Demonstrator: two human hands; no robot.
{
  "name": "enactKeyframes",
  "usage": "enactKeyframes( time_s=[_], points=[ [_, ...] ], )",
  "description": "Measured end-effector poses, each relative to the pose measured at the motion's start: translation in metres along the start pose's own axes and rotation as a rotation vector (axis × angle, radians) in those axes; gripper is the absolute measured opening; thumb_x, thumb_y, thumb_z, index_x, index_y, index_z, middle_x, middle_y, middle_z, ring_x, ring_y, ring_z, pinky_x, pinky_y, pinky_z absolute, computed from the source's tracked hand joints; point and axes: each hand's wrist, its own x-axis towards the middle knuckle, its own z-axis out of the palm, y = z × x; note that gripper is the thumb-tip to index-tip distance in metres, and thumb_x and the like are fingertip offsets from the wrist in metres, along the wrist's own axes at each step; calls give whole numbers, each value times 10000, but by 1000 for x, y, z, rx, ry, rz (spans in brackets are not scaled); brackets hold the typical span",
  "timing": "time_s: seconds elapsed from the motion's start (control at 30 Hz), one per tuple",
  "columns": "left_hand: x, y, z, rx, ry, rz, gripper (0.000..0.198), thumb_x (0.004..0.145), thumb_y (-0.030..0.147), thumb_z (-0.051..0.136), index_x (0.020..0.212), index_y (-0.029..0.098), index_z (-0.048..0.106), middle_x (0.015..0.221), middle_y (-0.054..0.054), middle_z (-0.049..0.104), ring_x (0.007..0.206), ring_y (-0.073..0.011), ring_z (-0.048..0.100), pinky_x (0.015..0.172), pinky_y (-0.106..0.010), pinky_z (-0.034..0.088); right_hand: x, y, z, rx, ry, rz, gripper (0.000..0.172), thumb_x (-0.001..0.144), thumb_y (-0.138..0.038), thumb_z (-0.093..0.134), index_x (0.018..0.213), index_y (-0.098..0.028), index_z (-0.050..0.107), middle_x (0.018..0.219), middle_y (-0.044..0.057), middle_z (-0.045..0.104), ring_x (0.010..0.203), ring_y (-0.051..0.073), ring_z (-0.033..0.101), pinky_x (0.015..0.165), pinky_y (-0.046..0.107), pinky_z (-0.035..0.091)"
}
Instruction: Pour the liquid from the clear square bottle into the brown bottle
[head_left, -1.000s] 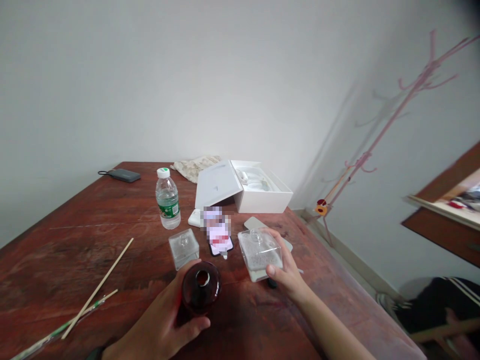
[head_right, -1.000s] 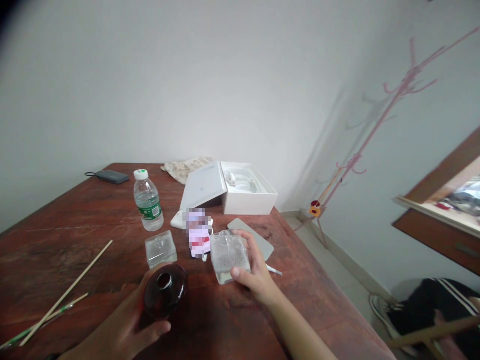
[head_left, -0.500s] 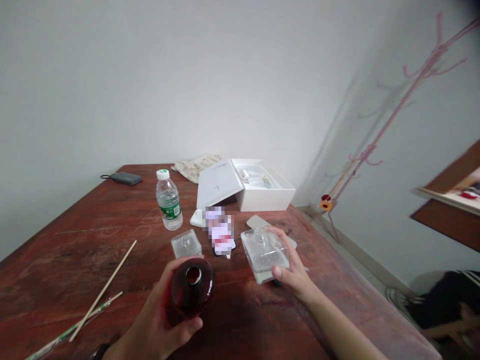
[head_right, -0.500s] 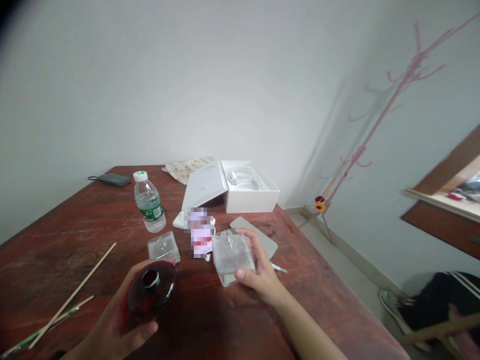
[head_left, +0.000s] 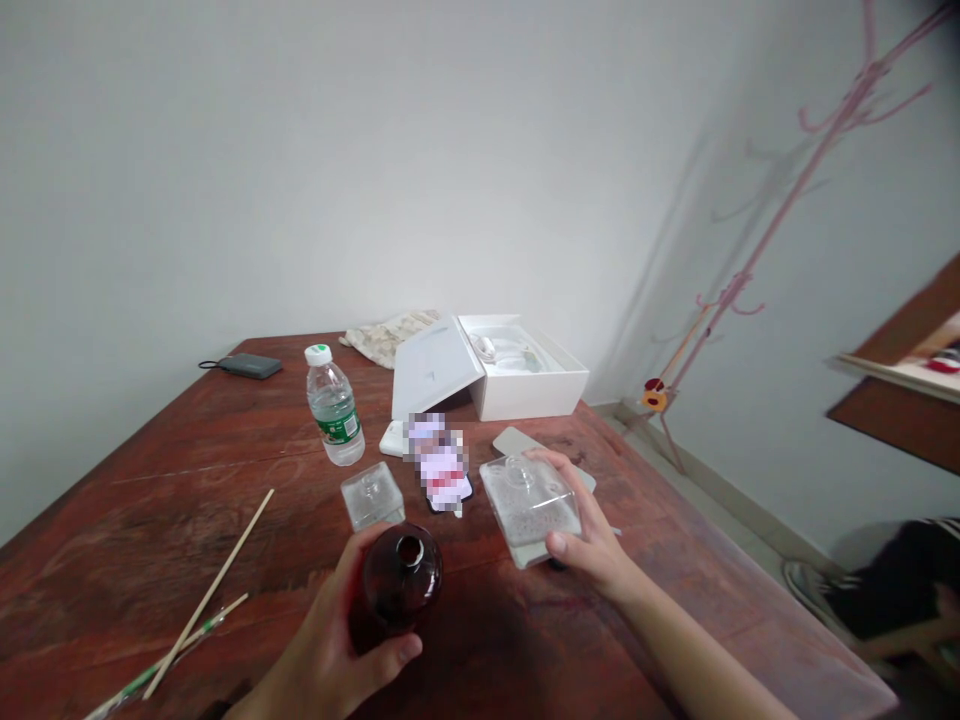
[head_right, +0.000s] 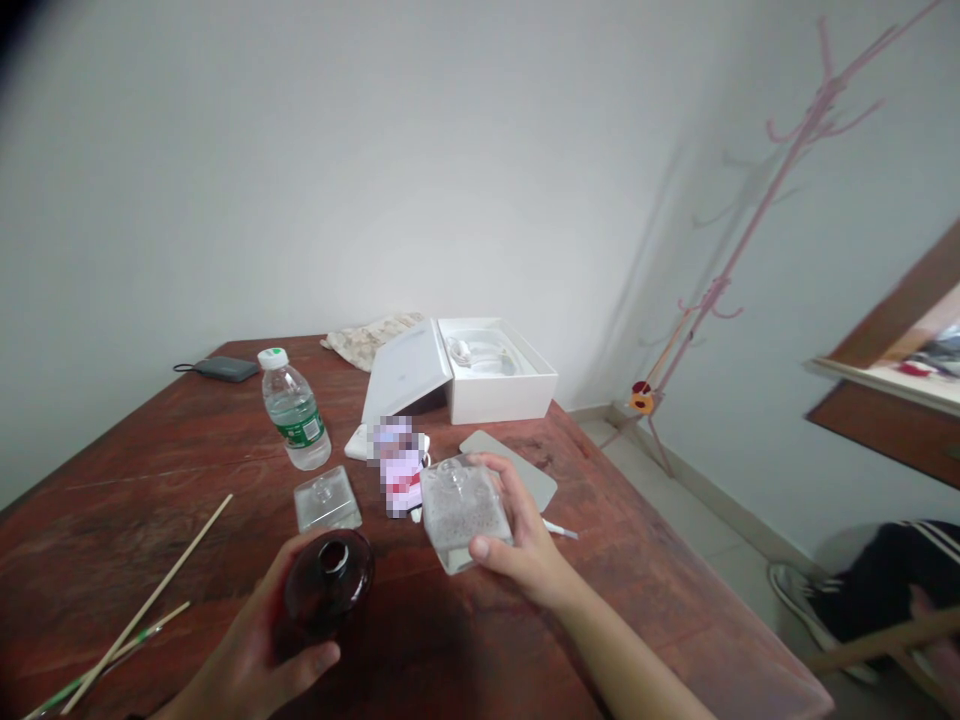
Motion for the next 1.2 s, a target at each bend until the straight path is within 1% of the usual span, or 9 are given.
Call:
enactKeyframes(
  time_s=[0.13,0.33,0.43,0.5,0.67,0.77,0.9,1.03,1.2],
  points=[
    [0,4,1,1,-2,-21,761,954,693,782,1520,271,498,1479,-130,673,1361,-374,661,1213,-489,504,0,-1,0,22,-9,-5,806,718,-673,938,1355,-325,588,1153,77,776,958,316,765,785,384,614],
    [-2,5,1,39,-15,-16,757,967,658,777,1552,273,491,1508,-129,664,1398,-386,637,1229,-513,499,-1,2,0,16,-12,15,818,721,-689,921,1370,-321,585,1151,88,779,960,330,763,786,398,607],
    [-3,4,1,63,-9,-35,776,972,645,779,1588,285,474,1550,-127,646,1451,-401,597,1250,-523,484,-1,4,0,11,-8,15,834,710,-691,926,1374,-321,583,1159,87,774,972,327,756,797,394,603],
    [-4,0,0,77,-11,-24,780,978,632,777,1605,295,458,1571,-126,633,1469,-406,581,1261,-532,476,-1,6,-1,9,-2,18,835,708,-689,927,1373,-320,584,1152,84,770,955,317,748,785,385,599],
    [-4,-18,-5,143,-61,83,789,988,561,777,1647,334,406,1562,-119,634,1428,-410,617,1233,-548,506,-1,7,-3,11,-16,-5,803,731,-663,933,1379,-332,593,1153,70,774,959,303,746,789,365,595],
    [-4,-23,-5,152,-72,102,803,990,523,783,1662,352,379,1558,-118,633,1409,-409,631,1216,-542,522,-1,7,-4,23,-37,-7,778,759,-640,932,1394,-348,592,1158,59,781,955,282,750,792,346,597],
    [-3,-14,-2,134,-77,113,800,976,521,801,1645,336,403,1524,-127,652,1378,-410,649,1203,-528,533,-1,7,-4,39,-53,-8,770,767,-624,934,1397,-341,596,1188,75,785,968,290,763,811,365,611],
    [-4,-1,1,92,-51,61,784,980,582,799,1626,342,425,1493,-107,674,1363,-387,657,1213,-501,521,0,8,-4,38,-41,-8,776,766,-626,934,1402,-336,597,1220,90,785,1002,311,774,840,388,615],
    [-3,-7,0,112,-62,73,799,970,592,800,1623,312,435,1501,-130,664,1364,-396,649,1222,-531,507,-1,8,-5,37,-56,-3,776,767,-623,938,1403,-342,592,1224,82,791,996,293,771,838,365,609]
  ],
)
